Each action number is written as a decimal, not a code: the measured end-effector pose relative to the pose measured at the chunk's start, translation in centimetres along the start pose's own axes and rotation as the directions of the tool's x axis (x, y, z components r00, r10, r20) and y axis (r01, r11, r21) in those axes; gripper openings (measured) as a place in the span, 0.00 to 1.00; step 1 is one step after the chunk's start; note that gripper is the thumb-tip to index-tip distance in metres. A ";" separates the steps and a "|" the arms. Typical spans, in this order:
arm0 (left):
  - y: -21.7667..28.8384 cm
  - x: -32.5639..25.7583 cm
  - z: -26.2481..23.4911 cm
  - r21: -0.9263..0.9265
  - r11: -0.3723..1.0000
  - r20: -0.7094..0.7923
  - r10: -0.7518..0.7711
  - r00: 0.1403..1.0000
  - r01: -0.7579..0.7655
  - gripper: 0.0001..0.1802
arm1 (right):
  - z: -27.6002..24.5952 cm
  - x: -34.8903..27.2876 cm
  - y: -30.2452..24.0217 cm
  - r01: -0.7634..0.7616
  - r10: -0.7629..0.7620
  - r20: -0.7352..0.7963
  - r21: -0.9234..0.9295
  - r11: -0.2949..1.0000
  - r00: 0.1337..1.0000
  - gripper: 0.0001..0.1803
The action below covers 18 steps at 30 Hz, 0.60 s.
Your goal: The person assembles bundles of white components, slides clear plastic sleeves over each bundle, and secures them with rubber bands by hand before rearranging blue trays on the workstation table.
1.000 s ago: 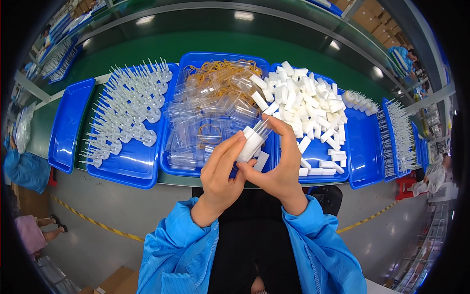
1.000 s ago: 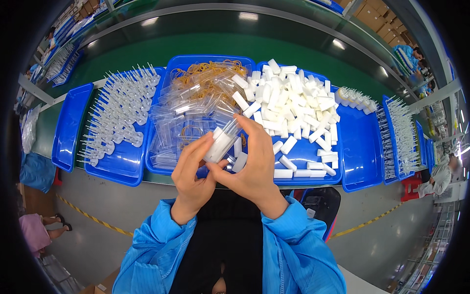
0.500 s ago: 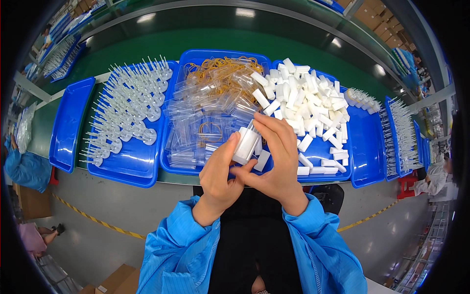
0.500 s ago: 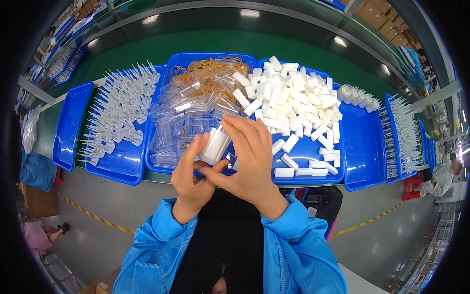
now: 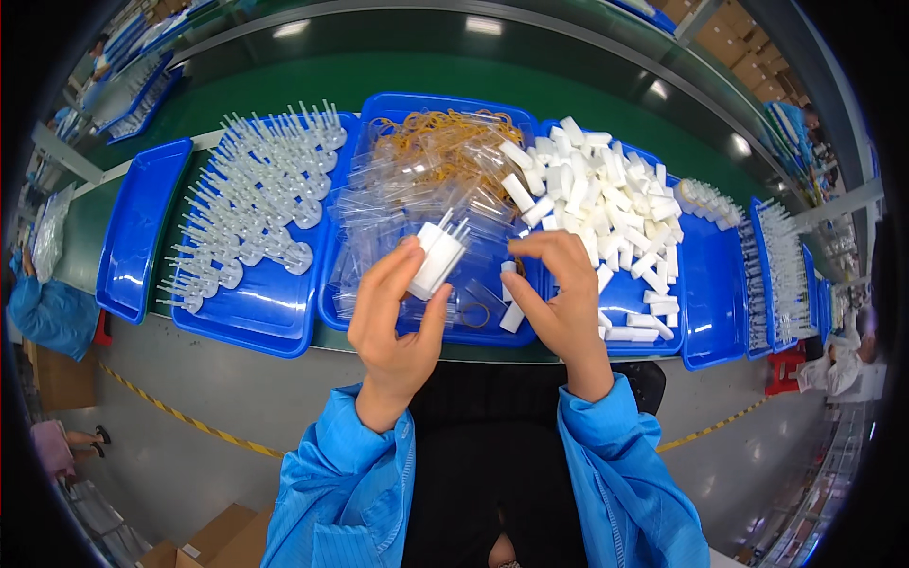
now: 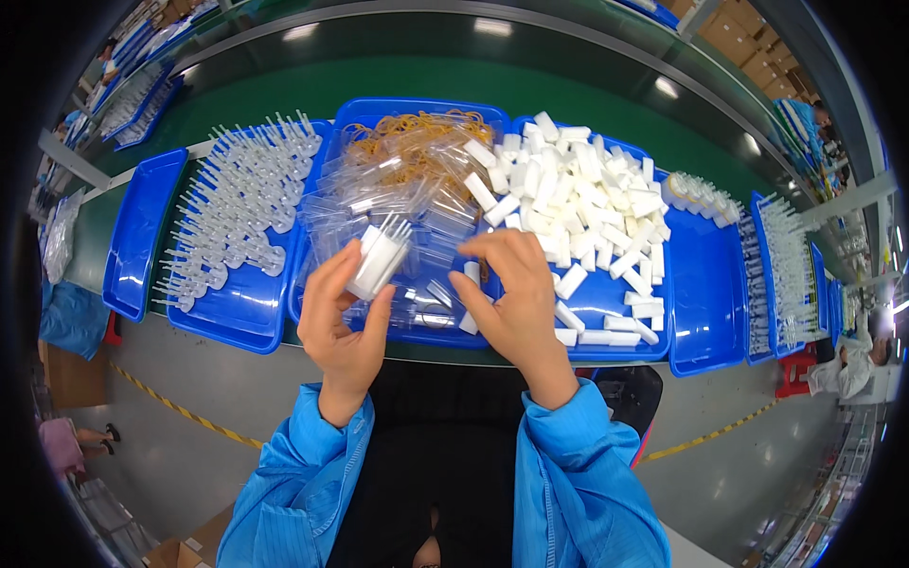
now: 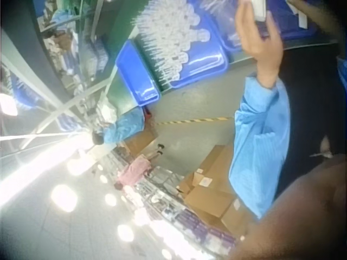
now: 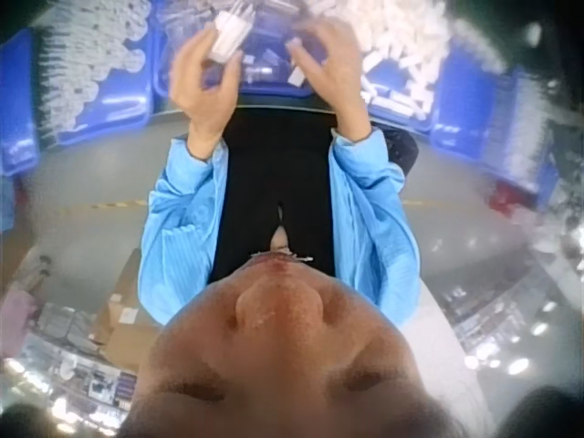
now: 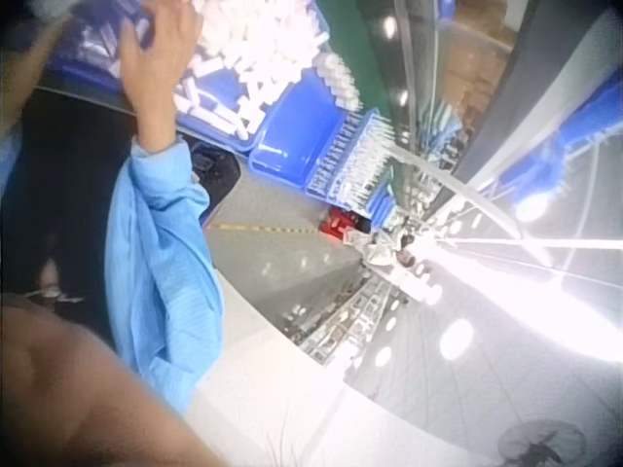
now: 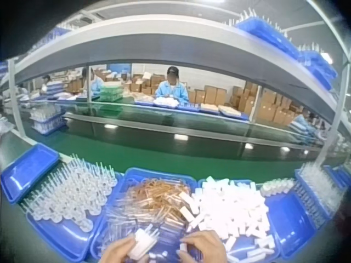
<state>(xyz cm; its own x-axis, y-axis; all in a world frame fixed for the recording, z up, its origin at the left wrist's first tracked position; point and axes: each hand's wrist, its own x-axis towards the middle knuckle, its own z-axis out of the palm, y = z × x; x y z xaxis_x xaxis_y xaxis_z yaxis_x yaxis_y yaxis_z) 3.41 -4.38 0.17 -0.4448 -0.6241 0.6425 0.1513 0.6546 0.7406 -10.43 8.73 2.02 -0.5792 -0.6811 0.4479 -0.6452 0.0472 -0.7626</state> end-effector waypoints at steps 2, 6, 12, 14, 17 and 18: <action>-0.6 0.3 -1.3 0.140 0.989 0.009 0.036 0.999 -0.037 0.23 | 0.5 0.1 0.5 0.093 -0.034 0.172 -0.345 0.934 0.984 0.23; -0.2 0.1 -0.3 0.067 0.997 0.065 0.043 0.997 -0.048 0.20 | 2.4 0.3 -0.1 0.166 -0.134 0.102 -0.438 0.884 0.986 0.19; -1.1 -1.1 -0.4 0.155 0.986 0.078 0.041 0.996 -0.053 0.21 | 3.6 0.5 0.1 0.109 -0.040 0.140 -0.524 0.845 0.989 0.12; -1.0 -1.0 -0.2 0.164 0.983 0.096 0.062 0.993 -0.077 0.21 | 3.5 0.7 0.4 0.147 -0.079 0.145 -0.551 0.822 0.986 0.09; -0.7 -1.0 -0.6 0.252 0.940 0.294 0.153 0.944 -0.231 0.19 | 3.4 0.5 0.8 0.137 -0.089 0.116 -0.521 0.843 0.989 0.08; -0.5 -1.3 -0.8 0.269 0.936 0.279 0.151 0.948 -0.228 0.19 | 3.4 0.4 0.9 0.124 -0.086 0.098 -0.515 0.848 0.991 0.08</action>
<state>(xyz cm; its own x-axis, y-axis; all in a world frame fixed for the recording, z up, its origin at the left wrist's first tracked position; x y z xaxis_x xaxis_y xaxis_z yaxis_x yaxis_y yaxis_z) 4.64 -4.26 -0.83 -0.6449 -0.3741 0.6665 0.0057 0.8696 0.4937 -9.60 6.02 -0.07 -0.4700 -0.7510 0.4638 -0.8758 0.3314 -0.3508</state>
